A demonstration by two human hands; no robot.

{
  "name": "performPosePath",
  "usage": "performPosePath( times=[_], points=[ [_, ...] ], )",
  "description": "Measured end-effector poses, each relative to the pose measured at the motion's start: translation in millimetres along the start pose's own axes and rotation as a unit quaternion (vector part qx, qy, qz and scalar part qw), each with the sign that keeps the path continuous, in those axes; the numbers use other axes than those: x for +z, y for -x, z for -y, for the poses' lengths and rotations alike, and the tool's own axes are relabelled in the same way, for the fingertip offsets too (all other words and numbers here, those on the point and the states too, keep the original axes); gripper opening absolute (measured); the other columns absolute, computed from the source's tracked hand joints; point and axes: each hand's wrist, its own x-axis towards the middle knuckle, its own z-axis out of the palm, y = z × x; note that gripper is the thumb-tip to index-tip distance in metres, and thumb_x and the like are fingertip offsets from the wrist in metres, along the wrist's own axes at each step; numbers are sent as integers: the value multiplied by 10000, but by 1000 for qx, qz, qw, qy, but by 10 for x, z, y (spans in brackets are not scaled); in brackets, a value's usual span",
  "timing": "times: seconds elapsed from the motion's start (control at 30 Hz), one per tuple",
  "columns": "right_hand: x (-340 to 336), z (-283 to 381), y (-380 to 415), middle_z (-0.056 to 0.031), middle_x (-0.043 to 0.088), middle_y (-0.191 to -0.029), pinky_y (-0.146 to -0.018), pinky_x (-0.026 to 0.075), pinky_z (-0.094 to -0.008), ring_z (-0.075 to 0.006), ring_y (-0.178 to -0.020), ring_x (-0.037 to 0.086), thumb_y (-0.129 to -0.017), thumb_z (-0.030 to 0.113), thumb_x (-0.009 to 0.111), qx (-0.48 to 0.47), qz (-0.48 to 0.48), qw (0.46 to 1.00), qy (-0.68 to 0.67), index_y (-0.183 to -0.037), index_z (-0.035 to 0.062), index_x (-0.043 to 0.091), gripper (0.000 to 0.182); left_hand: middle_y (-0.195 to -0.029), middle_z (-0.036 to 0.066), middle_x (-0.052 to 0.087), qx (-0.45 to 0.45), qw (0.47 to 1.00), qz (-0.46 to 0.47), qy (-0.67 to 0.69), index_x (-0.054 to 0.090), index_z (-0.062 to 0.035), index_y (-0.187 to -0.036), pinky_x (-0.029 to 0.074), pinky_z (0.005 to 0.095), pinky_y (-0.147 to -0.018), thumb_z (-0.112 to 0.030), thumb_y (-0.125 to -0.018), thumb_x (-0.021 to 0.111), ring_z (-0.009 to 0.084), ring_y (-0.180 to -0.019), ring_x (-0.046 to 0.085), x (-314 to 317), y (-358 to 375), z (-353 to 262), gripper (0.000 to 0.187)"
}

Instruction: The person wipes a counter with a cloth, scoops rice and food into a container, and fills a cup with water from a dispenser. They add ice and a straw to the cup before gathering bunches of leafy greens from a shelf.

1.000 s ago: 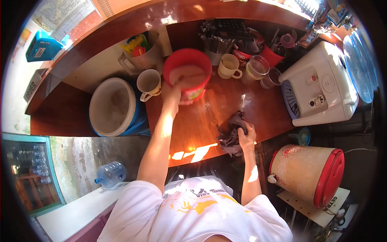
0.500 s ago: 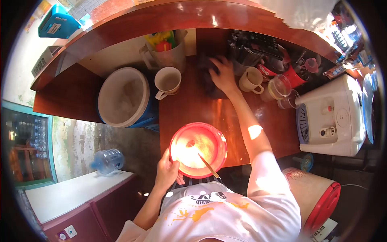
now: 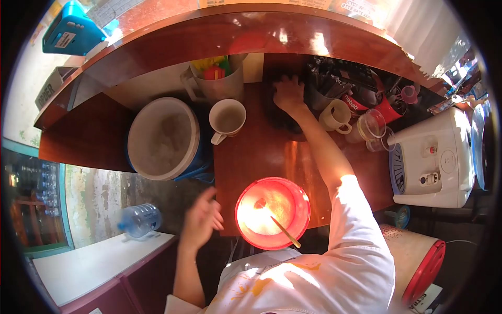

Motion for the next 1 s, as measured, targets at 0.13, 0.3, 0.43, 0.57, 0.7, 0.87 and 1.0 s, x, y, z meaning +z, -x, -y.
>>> performPosePath(
  times=[0.13,0.3,0.43,0.57,0.7,0.87,1.0],
  points=[
    [753,-137,46,-109,600,-1107,-895,440,-464,-332,-1115,497,-793,202,564,40,-127,990,54,-1050,157,689,289,-956,66,603,158,981,-115,-12,465,-46,-1315,464,224,-628,-277,-952,542,95,-770,573,-354,-716,-477,436],
    [279,-29,123,-120,578,-1122,-878,453,-424,-337,-1074,494,-821,226,535,172,80,974,123,-1117,77,629,344,-1060,42,580,197,961,-185,-60,434,-109,-1352,480,250,-651,-270,-905,594,113,-819,576,-661,-1790,-922,501],
    [692,-231,137,-142,586,-1096,-881,447,-424,-331,-1054,503,-822,255,535,136,-65,980,127,-1065,80,651,321,-1039,63,581,207,972,-107,-30,474,-104,-1278,487,252,-647,-238,-894,589,134,-743,593,-631,-2344,-1057,423],
    [121,-137,301,-143,567,-1112,-872,448,-444,-334,-1076,481,-810,309,569,141,150,977,61,-1134,97,604,390,-991,79,589,233,972,-28,-4,510,-72,-1176,490,256,-632,-220,-909,575,146,-684,600,-838,-2745,-995,313],
    [-55,259,36,-147,523,-1213,-920,434,-451,-348,-1167,432,-804,316,599,27,8,999,27,-1197,140,591,430,-932,71,595,253,967,-30,6,522,-47,-1136,493,266,-611,-239,-925,578,152,-646,601,-806,-2736,-923,291],
    [635,353,112,-168,467,-1260,-914,435,-505,-376,-1165,417,-803,315,621,-21,48,998,-16,-1197,171,591,421,-896,72,605,272,961,-50,23,536,-42,-1111,493,267,-604,-265,-919,599,159,-642,610,-714,-2708,-902,301],
    [59,197,266,-181,406,-1286,-915,445,-531,-403,-1156,399,-810,335,623,90,121,987,61,-1278,178,507,507,-917,80,613,274,961,-29,40,543,-34,-1090,495,264,-607,-261,-916,606,160,-646,618,-603,-2822,-886,292]
  ],
)
